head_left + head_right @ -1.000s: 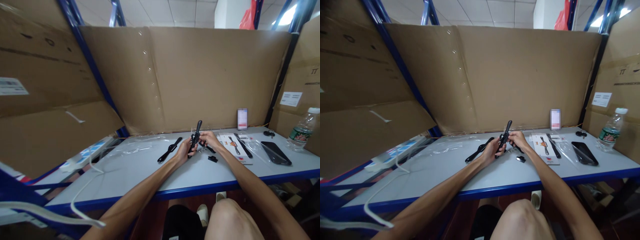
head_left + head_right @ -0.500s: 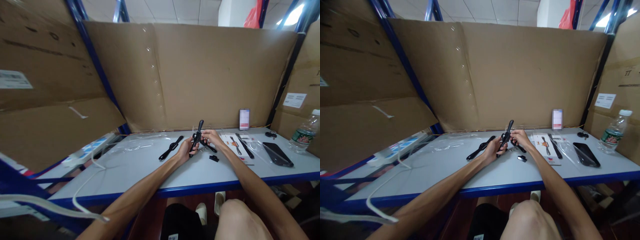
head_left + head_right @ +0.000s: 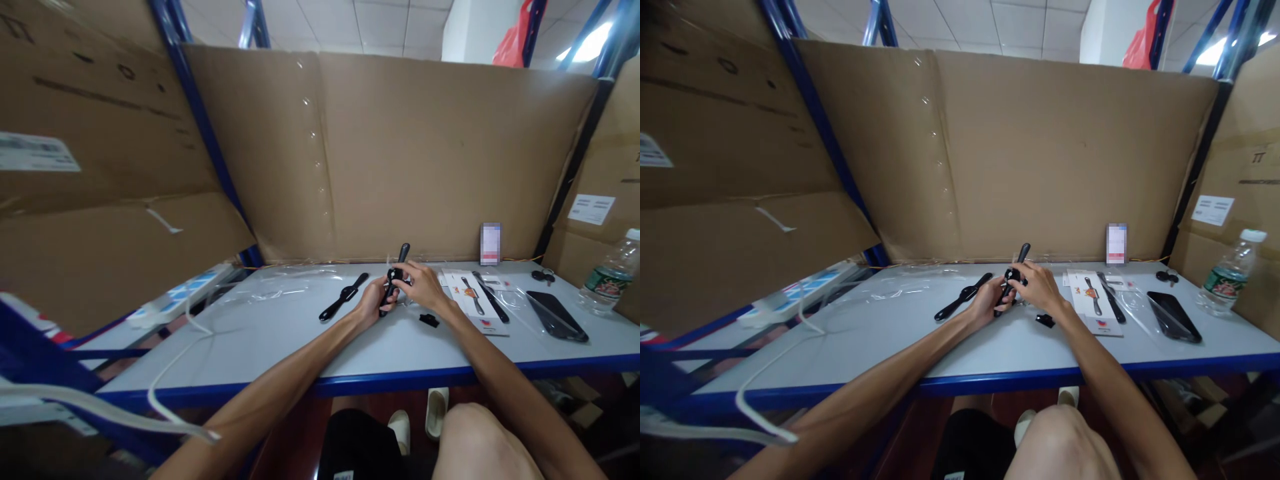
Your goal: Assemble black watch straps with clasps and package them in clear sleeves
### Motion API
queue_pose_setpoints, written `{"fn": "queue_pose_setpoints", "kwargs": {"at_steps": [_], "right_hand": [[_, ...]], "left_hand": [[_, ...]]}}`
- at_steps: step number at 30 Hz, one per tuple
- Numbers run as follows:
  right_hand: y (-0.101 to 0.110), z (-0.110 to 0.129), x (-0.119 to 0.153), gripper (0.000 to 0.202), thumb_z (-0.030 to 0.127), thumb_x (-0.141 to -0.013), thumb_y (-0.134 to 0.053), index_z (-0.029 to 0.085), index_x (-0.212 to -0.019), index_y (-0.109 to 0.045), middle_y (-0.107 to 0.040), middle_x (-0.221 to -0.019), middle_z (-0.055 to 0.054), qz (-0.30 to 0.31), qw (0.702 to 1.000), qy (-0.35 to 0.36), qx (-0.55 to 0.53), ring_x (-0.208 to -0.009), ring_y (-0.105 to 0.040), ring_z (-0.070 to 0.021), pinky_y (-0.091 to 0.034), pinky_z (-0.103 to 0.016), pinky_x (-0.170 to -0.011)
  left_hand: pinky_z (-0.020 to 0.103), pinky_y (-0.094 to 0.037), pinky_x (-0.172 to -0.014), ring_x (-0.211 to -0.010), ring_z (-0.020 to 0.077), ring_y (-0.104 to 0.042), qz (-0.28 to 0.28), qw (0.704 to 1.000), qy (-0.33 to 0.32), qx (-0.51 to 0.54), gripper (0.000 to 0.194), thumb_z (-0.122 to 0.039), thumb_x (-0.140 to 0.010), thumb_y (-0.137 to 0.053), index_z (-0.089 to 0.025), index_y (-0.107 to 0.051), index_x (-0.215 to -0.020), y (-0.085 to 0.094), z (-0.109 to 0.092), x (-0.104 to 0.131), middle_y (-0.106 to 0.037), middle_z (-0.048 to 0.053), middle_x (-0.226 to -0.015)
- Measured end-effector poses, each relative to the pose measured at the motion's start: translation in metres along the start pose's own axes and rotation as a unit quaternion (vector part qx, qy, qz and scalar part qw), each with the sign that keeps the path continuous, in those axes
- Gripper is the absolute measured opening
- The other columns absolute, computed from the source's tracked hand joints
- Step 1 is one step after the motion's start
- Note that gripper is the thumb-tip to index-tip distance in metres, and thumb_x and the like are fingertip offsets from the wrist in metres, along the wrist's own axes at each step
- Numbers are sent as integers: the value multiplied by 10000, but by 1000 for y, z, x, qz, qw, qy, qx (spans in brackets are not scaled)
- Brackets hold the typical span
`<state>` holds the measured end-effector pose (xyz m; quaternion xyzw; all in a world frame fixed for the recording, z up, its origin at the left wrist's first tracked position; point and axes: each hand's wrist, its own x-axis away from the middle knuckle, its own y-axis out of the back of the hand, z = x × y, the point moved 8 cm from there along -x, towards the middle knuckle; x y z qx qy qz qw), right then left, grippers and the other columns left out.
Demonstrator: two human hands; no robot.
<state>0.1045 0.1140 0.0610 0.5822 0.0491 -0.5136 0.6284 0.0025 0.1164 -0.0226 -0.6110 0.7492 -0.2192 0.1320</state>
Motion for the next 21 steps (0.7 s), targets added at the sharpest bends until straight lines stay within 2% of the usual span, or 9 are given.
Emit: {"fn": "queue_pose_setpoints", "kwargs": {"at_steps": [7, 12, 16, 21], "right_hand": [[-6, 2, 3, 255, 303, -915, -644, 228, -1159, -651, -692, -1026, -55, 13, 997, -15, 78, -864, -637, -188, -392, -276, -721], [-8, 4, 4, 209, 353, -952, -596, 204, -1088, -650, -686, -1029, -79, 15, 990, -12, 136, -850, -639, -196, -374, -273, -686], [-8, 6, 5, 263, 404, -983, -527, 193, -1053, -667, -674, -1042, -104, 20, 981, -5, 191, -835, -641, -204, -351, -276, -642], [-10, 8, 3, 314, 325, -1002, -450, 190, -873, -702, -698, -939, -91, 10, 984, -17, 176, -771, -632, -183, -333, -268, -626]], "left_hand": [[137, -175, -354, -438, 75, -361, -4, 1000, -4, -15, 196, -318, -936, -434, -163, -508, -843, -4, 0, 3, -478, 5, -612], [138, -183, -358, -441, 75, -369, 3, 1000, -15, -19, 194, -319, -925, -441, -162, -502, -829, -5, 0, 2, -481, 6, -618], [138, -180, -362, -442, 74, -374, -6, 1000, -16, -27, 204, -326, -930, -435, -169, -480, -806, -3, 1, 2, -484, 6, -614], [143, -181, -360, -439, 76, -376, 6, 999, -22, -34, 192, -341, -907, -487, -166, -497, -829, -6, 2, 1, -490, 4, -616]]}}
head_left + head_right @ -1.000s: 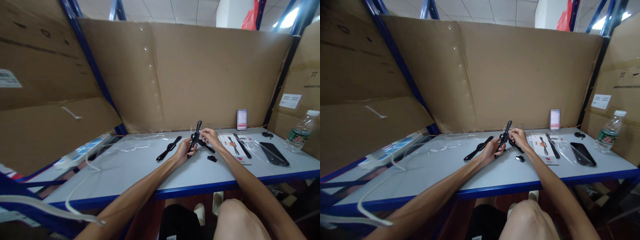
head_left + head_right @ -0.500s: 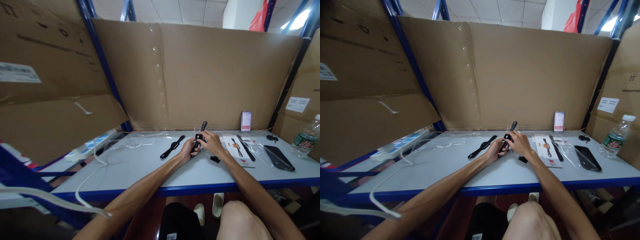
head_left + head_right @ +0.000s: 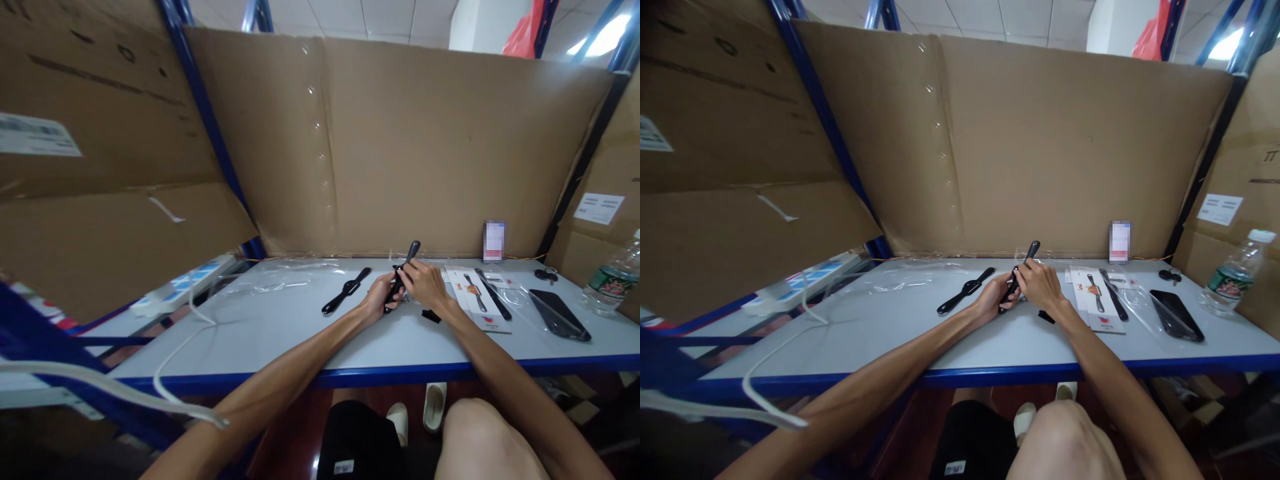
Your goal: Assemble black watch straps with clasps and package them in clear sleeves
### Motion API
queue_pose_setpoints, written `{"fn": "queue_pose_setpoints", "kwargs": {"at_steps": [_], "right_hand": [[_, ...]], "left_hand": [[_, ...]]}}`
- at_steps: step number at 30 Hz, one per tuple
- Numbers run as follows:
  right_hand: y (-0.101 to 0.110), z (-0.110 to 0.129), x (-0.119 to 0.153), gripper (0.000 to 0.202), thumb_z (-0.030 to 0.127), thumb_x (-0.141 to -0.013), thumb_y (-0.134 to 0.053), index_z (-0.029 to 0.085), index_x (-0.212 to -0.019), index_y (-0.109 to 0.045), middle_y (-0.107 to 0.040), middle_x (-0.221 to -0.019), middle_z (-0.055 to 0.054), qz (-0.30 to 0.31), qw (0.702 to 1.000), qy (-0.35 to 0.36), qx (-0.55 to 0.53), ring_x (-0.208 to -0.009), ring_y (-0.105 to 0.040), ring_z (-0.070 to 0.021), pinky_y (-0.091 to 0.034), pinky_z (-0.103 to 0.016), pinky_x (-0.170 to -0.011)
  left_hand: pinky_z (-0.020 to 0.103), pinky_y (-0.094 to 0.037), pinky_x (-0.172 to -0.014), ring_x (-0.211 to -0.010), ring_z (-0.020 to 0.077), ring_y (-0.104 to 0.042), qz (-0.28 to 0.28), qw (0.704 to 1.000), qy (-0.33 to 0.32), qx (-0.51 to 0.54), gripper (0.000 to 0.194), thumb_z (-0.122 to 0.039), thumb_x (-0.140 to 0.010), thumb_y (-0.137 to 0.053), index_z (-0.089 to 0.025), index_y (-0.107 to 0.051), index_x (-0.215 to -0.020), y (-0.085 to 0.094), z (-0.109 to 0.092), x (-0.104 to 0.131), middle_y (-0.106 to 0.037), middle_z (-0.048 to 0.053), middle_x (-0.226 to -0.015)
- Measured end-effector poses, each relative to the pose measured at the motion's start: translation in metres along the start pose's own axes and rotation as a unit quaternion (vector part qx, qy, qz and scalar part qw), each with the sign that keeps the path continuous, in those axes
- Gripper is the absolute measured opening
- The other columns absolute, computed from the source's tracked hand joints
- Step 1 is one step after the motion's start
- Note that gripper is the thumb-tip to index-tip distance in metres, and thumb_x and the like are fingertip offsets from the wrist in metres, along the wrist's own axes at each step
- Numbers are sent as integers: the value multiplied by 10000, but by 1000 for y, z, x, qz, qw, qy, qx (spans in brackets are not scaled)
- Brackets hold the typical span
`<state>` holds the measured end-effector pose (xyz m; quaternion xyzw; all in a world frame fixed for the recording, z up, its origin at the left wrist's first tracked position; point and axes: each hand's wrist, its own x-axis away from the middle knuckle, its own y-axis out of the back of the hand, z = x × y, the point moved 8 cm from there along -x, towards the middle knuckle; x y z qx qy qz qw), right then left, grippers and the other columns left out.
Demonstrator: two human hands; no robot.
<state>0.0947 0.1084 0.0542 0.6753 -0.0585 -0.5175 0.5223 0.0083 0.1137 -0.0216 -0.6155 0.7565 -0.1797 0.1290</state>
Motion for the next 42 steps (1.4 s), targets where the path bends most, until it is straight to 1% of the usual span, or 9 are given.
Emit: {"fn": "queue_pose_setpoints", "kwargs": {"at_steps": [5, 8, 11, 16, 21, 25, 36, 39, 42], "right_hand": [[-11, -22, -4, 411, 350, -961, -465, 194, -616, -627, -643, -617, -25, -15, 974, -137, -181, -597, -563, -156, -331, -246, -573], [-4, -28, -5, 398, 420, -969, -444, 201, -731, -676, -631, -609, -5, -54, 965, -138, -216, -569, -529, -147, -321, -242, -569], [1, -22, -5, 333, 405, -975, -443, 225, -906, -714, -678, -699, -12, -41, 975, -89, -197, -629, -561, -154, -332, -244, -607], [1, -11, -1, 291, 342, -981, -460, 213, -869, -696, -725, -830, -57, -13, 995, -38, -96, -728, -619, -183, -318, -265, -643], [3, -4, 0, 275, 359, -946, -565, 228, -1180, -627, -731, -1008, -79, 9, 999, 10, -36, -810, -649, -209, -325, -271, -648], [1, 1, 0, 190, 322, -972, -533, 215, -1063, -661, -725, -1001, -87, 43, 998, 40, 14, -823, -658, -211, -323, -280, -632], [-5, 9, 0, 264, 344, -1028, -424, 175, -1097, -615, -735, -1000, -155, 63, 997, -21, 40, -820, -676, -247, -312, -290, -615], [-2, 7, -1, 274, 400, -1021, -440, 197, -1076, -615, -743, -974, -122, 35, 999, -39, 12, -798, -671, -224, -292, -280, -604], [8, -8, 0, 312, 439, -1027, -409, 219, -989, -626, -740, -859, -67, -26, 995, -92, -35, -737, -656, -193, -272, -269, -600]], "left_hand": [[138, -186, -356, -439, 76, -374, 16, 1000, 12, 22, 190, -354, -906, -511, -168, -514, -870, -2, 1, 0, -480, -1, -615], [140, -186, -347, -440, 73, -359, 20, 997, 45, 53, 198, -347, -931, -460, -172, -490, -844, -2, 3, 0, -470, 1, -626], [140, -200, -343, -451, 75, -362, 26, 995, 62, 71, 204, -337, -943, -432, -172, -483, -834, -2, 4, 0, -466, 4, -645], [141, -206, -340, -454, 76, -363, 26, 995, 61, 76, 217, -341, -942, -448, -168, -492, -820, 0, 5, -1, -463, 6, -648], [140, -188, -344, -446, 73, -362, 10, 997, 57, 60, 235, -331, -954, -404, -164, -498, -818, 3, 4, -1, -458, 5, -637], [141, -184, -351, -447, 72, -371, 11, 997, 53, 46, 213, -336, -931, -451, -168, -494, -808, 2, 5, -1, -470, 6, -639], [146, -189, -364, -440, 72, -394, -45, 997, -52, -33, 218, -331, -891, -525, -171, -494, -746, 7, -8, 2, -484, 0, -598], [143, -190, -361, -437, 73, -387, -50, 997, -53, -19, 219, -349, -909, -509, -176, -492, -776, 8, -10, 4, -478, -4, -600], [140, -187, -351, -433, 73, -360, -17, 999, -23, 32, 229, -388, -935, -473, -185, -484, -828, 4, -10, 3, -464, -10, -611]]}}
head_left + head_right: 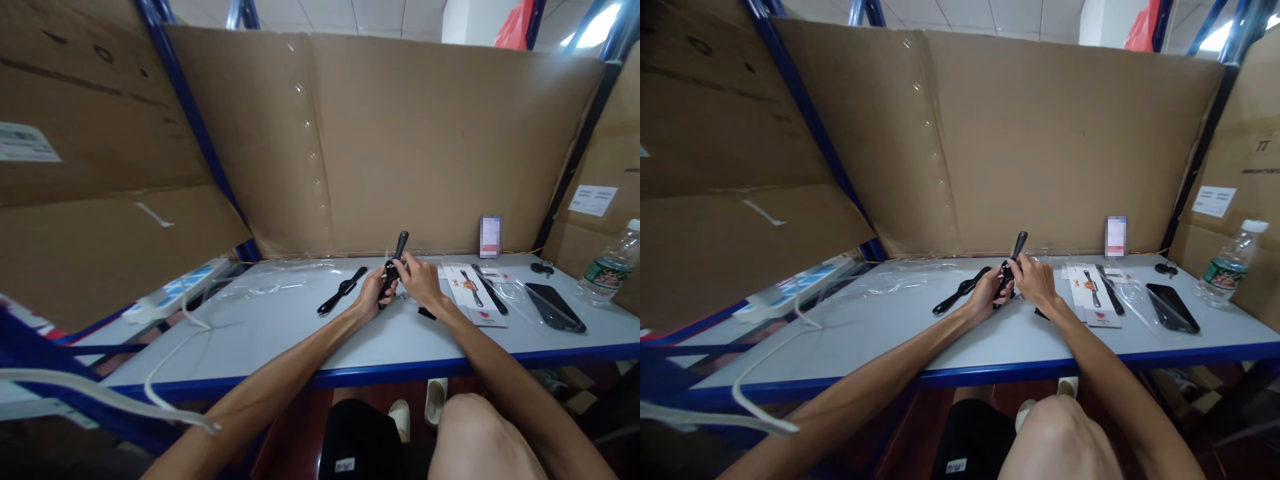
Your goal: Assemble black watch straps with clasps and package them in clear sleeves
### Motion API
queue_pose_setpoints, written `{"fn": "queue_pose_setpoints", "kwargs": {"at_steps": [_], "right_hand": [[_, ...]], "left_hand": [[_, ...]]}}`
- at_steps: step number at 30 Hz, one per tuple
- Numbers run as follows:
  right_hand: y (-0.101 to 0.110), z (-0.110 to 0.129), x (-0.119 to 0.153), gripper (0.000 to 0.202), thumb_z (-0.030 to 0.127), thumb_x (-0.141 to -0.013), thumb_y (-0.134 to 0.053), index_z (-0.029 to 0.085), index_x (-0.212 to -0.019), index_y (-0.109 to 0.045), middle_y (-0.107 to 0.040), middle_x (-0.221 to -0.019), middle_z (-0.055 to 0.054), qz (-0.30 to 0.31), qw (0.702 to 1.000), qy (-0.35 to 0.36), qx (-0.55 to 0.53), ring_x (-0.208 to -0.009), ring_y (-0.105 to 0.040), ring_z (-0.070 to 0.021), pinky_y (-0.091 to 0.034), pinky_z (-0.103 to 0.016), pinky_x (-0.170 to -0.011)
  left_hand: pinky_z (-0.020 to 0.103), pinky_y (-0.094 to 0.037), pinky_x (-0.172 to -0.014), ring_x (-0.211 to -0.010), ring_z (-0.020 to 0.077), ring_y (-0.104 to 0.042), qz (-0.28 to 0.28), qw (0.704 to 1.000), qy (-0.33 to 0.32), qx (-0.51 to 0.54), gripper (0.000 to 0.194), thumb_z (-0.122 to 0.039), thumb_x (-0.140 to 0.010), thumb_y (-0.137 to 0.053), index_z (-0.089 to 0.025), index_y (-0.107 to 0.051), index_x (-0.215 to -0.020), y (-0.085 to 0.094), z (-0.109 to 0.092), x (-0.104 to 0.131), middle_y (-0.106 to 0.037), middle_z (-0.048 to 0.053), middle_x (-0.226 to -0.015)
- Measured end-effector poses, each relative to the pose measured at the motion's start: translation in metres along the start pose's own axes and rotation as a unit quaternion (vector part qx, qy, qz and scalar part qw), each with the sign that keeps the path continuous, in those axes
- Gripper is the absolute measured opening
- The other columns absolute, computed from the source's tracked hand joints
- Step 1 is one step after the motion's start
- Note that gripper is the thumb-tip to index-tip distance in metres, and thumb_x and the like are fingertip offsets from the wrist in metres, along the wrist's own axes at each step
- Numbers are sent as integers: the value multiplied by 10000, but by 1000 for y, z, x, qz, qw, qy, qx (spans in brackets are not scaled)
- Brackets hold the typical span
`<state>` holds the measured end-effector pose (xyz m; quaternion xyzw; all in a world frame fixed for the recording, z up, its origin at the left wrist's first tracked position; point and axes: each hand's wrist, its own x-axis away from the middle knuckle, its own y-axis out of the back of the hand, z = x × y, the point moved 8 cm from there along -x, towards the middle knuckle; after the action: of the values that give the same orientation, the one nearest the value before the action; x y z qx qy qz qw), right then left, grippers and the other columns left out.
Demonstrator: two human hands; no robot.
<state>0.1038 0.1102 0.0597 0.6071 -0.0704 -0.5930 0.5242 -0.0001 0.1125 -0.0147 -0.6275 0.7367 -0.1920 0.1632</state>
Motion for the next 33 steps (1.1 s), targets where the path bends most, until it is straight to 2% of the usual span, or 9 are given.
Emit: {"fn": "queue_pose_setpoints", "kwargs": {"at_steps": [4, 9, 14, 19, 23, 26, 30, 33], "right_hand": [[11, -18, -4, 348, 389, -1037, -376, 214, -878, -632, -714, -775, -56, -52, 997, -46, -16, -690, -623, -182, -239, -274, -600], [11, -22, -5, 352, 356, -1023, -394, 206, -830, -647, -698, -747, -57, -52, 997, -47, -17, -656, -578, -165, -226, -277, -594], [14, -19, -6, 393, 374, -1010, -415, 191, -723, -612, -639, -652, -28, -75, 996, -28, -39, -580, -492, -134, -219, -278, -588], [43, -17, -22, 465, 398, -995, -427, 184, -591, -508, -497, -539, 12, -107, 992, -7, -64, -520, -340, -111, -199, -279, -572], [70, -15, -36, 444, 360, -971, -471, 180, -565, -486, -442, -536, 21, -63, 996, 45, -34, -528, -313, -107, -193, -282, -574], [83, -16, -38, 422, 335, -949, -488, 183, -555, -480, -423, -525, 20, -13, 997, 80, 3, -530, -312, -110, -192, -287, -573], [85, -21, -31, 437, 327, -938, -497, 184, -527, -460, -399, -504, 31, 51, 993, 105, 8, -511, -296, -102, -189, -288, -556], [85, -26, -22, 461, 310, -940, -507, 181, -504, -430, -360, -482, 48, 64, 993, 94, -37, -487, -267, -86, -189, -280, -533]], "left_hand": [[127, -175, -337, -438, 73, -335, 46, 991, 70, 100, 231, -391, -959, -430, -202, -436, -826, -5, 3, 1, -408, -26, -622], [114, -162, -320, -442, 72, -333, 30, 976, 121, 176, 247, -335, -1004, -314, -198, -427, -833, -4, 5, 5, -371, -25, -651], [106, -182, -308, -437, 61, -327, 32, 971, 155, 182, 280, -312, -1016, -294, -167, -474, -859, -9, 5, 12, -361, -25, -652], [107, -189, -296, -422, 64, -314, 54, 964, 189, 178, 350, -334, -1030, -247, -148, -514, -900, -16, 4, 21, -330, -35, -623], [103, -208, -308, -428, 55, -320, 66, 960, 210, 174, 332, -338, -1030, -285, -156, -496, -850, -24, 5, 23, -328, -36, -631], [115, -207, -307, -417, 47, -281, 72, 954, 241, 163, 346, -365, -1024, -318, -174, -432, -759, -30, 14, 25, -298, -45, -623], [116, -193, -313, -420, 42, -239, 82, 950, 266, 138, 337, -387, -1012, -369, -180, -414, -751, -34, 30, 30, -282, -58, -619], [114, -170, -326, -432, 38, -213, 84, 950, 275, 120, 343, -410, -998, -413, -176, -418, -747, -30, 37, 36, -303, -58, -620]]}}
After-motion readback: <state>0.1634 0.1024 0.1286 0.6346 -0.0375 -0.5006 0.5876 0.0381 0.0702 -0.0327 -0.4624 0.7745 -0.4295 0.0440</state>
